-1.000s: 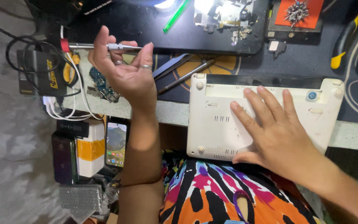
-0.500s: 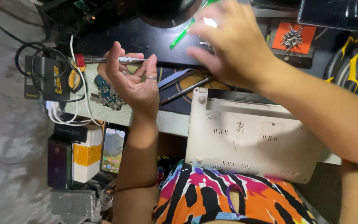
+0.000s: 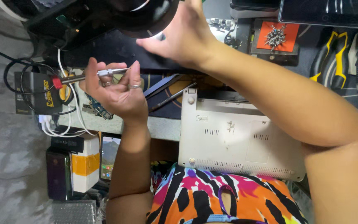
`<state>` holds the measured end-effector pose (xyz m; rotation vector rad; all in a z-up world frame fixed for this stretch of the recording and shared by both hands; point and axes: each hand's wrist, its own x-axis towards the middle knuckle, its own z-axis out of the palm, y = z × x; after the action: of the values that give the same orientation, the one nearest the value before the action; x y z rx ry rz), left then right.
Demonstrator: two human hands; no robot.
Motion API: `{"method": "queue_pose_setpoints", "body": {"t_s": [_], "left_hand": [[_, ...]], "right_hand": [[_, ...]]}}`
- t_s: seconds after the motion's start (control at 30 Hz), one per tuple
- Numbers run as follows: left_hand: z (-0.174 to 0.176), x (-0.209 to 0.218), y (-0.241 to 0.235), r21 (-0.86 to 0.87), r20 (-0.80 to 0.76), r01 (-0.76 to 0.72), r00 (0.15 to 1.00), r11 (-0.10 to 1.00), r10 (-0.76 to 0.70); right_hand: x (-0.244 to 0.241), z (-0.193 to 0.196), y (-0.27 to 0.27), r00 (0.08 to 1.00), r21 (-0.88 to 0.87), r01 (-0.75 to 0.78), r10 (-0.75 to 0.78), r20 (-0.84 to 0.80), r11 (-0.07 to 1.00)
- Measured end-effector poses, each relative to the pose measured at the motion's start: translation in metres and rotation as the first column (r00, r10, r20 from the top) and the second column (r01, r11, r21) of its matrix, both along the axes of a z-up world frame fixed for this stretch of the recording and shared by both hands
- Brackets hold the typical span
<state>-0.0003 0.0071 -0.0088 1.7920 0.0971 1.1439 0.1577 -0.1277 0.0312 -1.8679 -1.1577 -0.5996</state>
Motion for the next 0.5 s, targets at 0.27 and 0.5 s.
{"method": "queue_pose_setpoints", "body": {"t_s": [0.27, 0.5], "left_hand": [[-0.002, -0.001, -0.001, -0.061, 0.038, -0.001, 0.999, 0.998, 0.004], [0.0, 0.0, -0.002, -0.016, 0.0, -0.02, 1.0, 1.0, 0.02]], "right_hand": [[-0.013, -0.006, 0.005, 0.989, -0.31, -0.128, 0.145, 0.031, 0.942], [-0.006, -0.022, 0.018, 0.995, -0.12, -0.041, 0.051, 0.08, 0.992]]}}
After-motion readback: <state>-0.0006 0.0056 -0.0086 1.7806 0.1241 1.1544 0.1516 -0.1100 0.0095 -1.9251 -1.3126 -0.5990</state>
